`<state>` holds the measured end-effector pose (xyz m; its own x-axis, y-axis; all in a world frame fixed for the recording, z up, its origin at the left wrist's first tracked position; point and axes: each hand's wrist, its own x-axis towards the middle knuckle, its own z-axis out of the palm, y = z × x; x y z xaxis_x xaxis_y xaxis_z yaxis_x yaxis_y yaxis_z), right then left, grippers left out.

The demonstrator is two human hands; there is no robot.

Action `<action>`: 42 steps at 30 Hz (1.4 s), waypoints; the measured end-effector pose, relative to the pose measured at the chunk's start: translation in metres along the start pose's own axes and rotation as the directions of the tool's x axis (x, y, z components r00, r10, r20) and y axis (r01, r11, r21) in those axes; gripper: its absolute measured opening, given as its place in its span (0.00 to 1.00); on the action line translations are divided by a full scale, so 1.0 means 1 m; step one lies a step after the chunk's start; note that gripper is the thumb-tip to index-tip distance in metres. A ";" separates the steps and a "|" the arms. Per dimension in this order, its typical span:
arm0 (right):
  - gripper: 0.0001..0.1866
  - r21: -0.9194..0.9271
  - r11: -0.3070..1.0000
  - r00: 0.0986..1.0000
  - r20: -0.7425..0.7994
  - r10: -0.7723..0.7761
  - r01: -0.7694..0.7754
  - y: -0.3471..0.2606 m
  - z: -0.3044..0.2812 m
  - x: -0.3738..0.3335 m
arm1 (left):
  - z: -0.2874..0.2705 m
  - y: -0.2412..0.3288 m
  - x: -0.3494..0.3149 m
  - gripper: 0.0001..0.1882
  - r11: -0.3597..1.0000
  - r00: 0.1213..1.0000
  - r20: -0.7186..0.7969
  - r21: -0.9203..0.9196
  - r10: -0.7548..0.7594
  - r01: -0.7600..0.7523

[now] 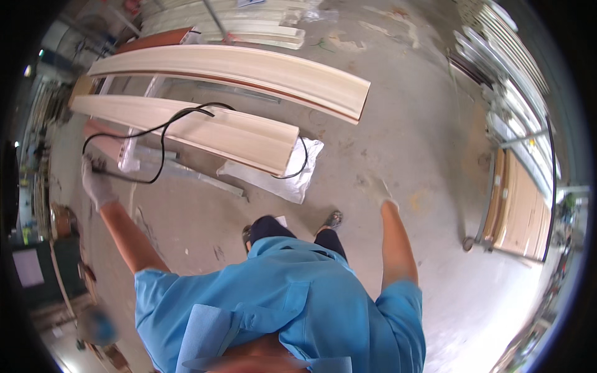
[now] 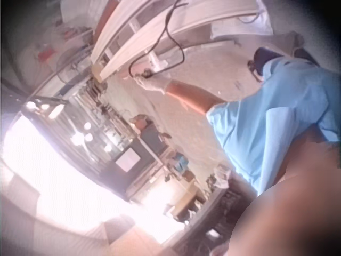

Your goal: The person places a black cable along the length of long, reddish-brown wooden planks. They use a blue utility knife to cut the cable to size and then press it into a groove on the wood. The person handles several planks one at a time, repeating the process.

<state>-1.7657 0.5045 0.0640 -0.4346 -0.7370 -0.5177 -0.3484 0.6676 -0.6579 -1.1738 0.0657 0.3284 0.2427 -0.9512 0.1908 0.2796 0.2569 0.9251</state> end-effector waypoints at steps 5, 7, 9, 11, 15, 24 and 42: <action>0.22 -0.058 0.985 0.987 0.005 0.162 -0.162 0.052 -0.101 -0.011 | 0.115 0.001 -0.036 0.14 0.981 0.962 0.266 -0.161 -0.064 0.110; 0.22 0.087 0.985 0.988 -0.025 0.151 -0.148 0.052 -0.133 0.000 | 0.171 -0.004 -0.056 0.13 0.933 0.877 0.477 -0.289 -0.056 0.216; 0.23 0.125 0.985 0.990 -0.066 0.125 -0.116 0.047 -0.171 0.015 | 0.232 -0.019 -0.072 0.13 0.901 0.824 0.566 -0.350 -0.013 0.255; 0.23 0.062 0.997 0.992 -0.116 0.059 -0.052 0.047 -0.219 0.035 | 0.291 -0.036 -0.074 0.13 0.870 0.814 0.581 -0.399 -0.004 0.289; 0.23 -0.097 0.995 0.954 -0.299 -0.009 -0.021 0.107 -0.327 0.080 | 0.378 -0.108 -0.076 0.14 0.797 0.830 0.558 -0.506 0.009 0.331; 0.19 0.969 0.113 0.576 -0.222 0.787 0.218 0.332 -0.404 0.036 | 0.491 -0.260 -0.069 0.07 0.905 0.907 0.252 -0.179 -0.337 0.386; 0.19 0.461 0.886 0.998 -0.032 -0.049 0.058 0.008 -0.673 0.709 | 0.581 -0.379 -0.081 0.09 0.603 0.797 -0.473 -0.778 -0.375 -0.178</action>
<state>-2.6353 0.0581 0.0601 -0.4433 -0.7650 -0.4671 0.0488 0.4997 -0.8648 -1.8386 -0.0537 0.1533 0.5284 -0.7736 -0.3497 0.8477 0.4574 0.2687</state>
